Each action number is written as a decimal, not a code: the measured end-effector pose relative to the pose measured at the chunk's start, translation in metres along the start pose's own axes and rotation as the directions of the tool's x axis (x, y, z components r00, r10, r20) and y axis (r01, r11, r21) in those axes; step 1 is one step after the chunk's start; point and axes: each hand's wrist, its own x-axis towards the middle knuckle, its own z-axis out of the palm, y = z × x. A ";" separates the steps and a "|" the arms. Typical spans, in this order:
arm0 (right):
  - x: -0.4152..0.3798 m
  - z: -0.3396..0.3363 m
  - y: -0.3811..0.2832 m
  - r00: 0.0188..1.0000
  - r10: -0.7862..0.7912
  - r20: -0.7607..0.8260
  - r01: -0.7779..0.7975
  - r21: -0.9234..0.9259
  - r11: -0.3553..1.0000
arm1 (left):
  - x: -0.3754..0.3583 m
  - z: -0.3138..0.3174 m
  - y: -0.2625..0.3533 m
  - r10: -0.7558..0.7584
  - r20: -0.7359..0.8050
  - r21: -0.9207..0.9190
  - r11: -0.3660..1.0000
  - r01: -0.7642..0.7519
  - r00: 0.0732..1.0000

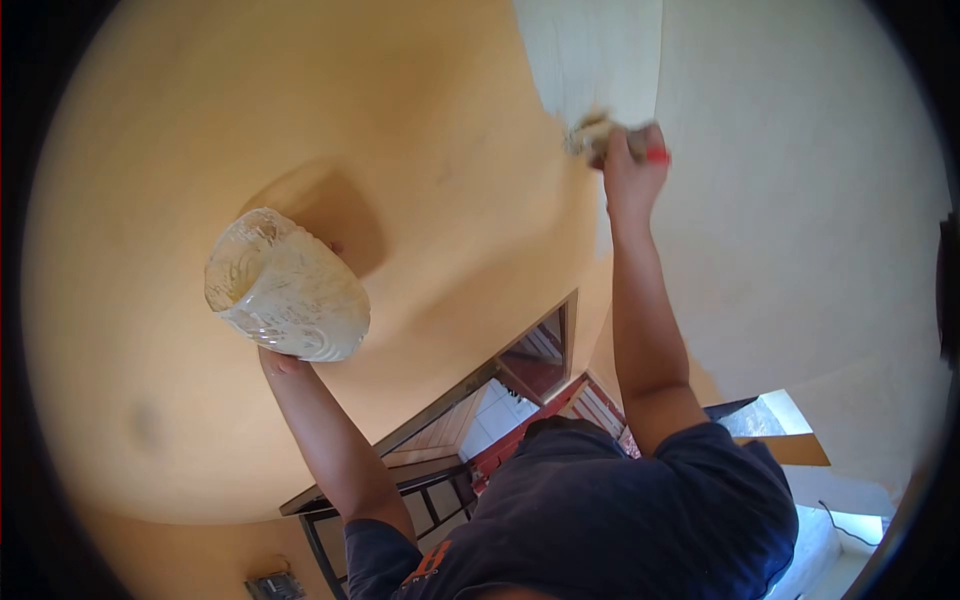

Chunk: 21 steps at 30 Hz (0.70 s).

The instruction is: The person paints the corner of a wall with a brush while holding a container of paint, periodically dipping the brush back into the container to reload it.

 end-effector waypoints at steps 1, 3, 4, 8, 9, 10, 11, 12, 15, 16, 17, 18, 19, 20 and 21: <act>0.012 0.008 -0.005 0.999 0.009 -0.051 -0.012 -0.057 0.998 | -0.003 -0.001 0.001 -0.046 -0.033 0.008 0.999 0.046 0.998; 0.028 0.009 -0.013 0.993 0.105 -0.061 -0.107 -0.029 0.994 | -0.005 -0.003 0.004 -0.099 -0.067 0.010 0.995 0.100 0.993; 0.031 0.008 -0.018 0.986 0.133 -0.104 -0.119 0.131 0.984 | -0.002 -0.003 0.006 -0.094 -0.052 0.016 0.995 0.095 0.994; 0.021 -0.003 -0.016 0.980 0.060 -0.189 0.006 0.329 0.944 | -0.007 -0.002 -0.003 -0.007 -0.156 0.024 1.000 0.010 0.988; 0.017 -0.003 -0.012 0.978 0.006 -0.208 0.062 0.318 0.946 | -0.006 -0.003 -0.003 -0.009 -0.157 0.023 1.000 0.012 0.988; 0.012 -0.007 0.010 0.989 0.034 -0.143 0.012 0.313 0.950 | -0.003 -0.003 -0.004 0.013 -0.112 0.027 1.000 -0.010 0.994; 0.004 -0.010 0.031 0.991 0.018 -0.131 0.013 0.234 0.972 | -0.002 -0.003 -0.004 0.034 -0.067 0.032 0.999 -0.032 0.997; -0.007 -0.015 0.036 0.986 0.117 -0.116 -0.087 0.233 0.968 | -0.002 -0.003 -0.003 0.036 -0.072 0.034 0.999 -0.033 0.997; -0.029 -0.037 0.053 0.972 0.228 -0.063 -0.214 0.175 0.961 | -0.003 -0.001 -0.002 0.024 -0.085 0.014 1.000 -0.023 0.996; -0.035 -0.048 0.053 0.967 0.252 -0.045 -0.246 0.114 0.963 | -0.005 -0.003 -0.001 -0.007 -0.085 -0.002 1.000 0.007 0.996; -0.038 -0.059 0.052 0.966 0.251 -0.053 -0.244 0.115 0.963 | -0.004 -0.004 -0.001 -0.036 -0.078 -0.018 0.999 0.035 0.996; -0.036 -0.063 0.044 0.975 0.220 -0.040 -0.216 0.087 0.972 | -0.002 -0.005 -0.003 -0.028 -0.069 -0.016 0.999 0.027 0.997; -0.034 -0.063 0.037 0.981 0.193 -0.023 -0.192 0.058 0.980 | -0.002 -0.005 -0.004 -0.002 -0.065 -0.012 1.000 0.001 0.998; -0.029 -0.061 0.031 0.978 0.207 -0.030 -0.206 0.026 0.978 | -0.003 -0.005 -0.004 0.018 -0.065 -0.009 1.000 -0.019 0.998; -0.021 -0.053 0.024 0.978 0.209 -0.029 -0.208 0.027 0.978 | -0.003 -0.005 -0.003 0.018 -0.066 -0.007 1.000 -0.018 0.998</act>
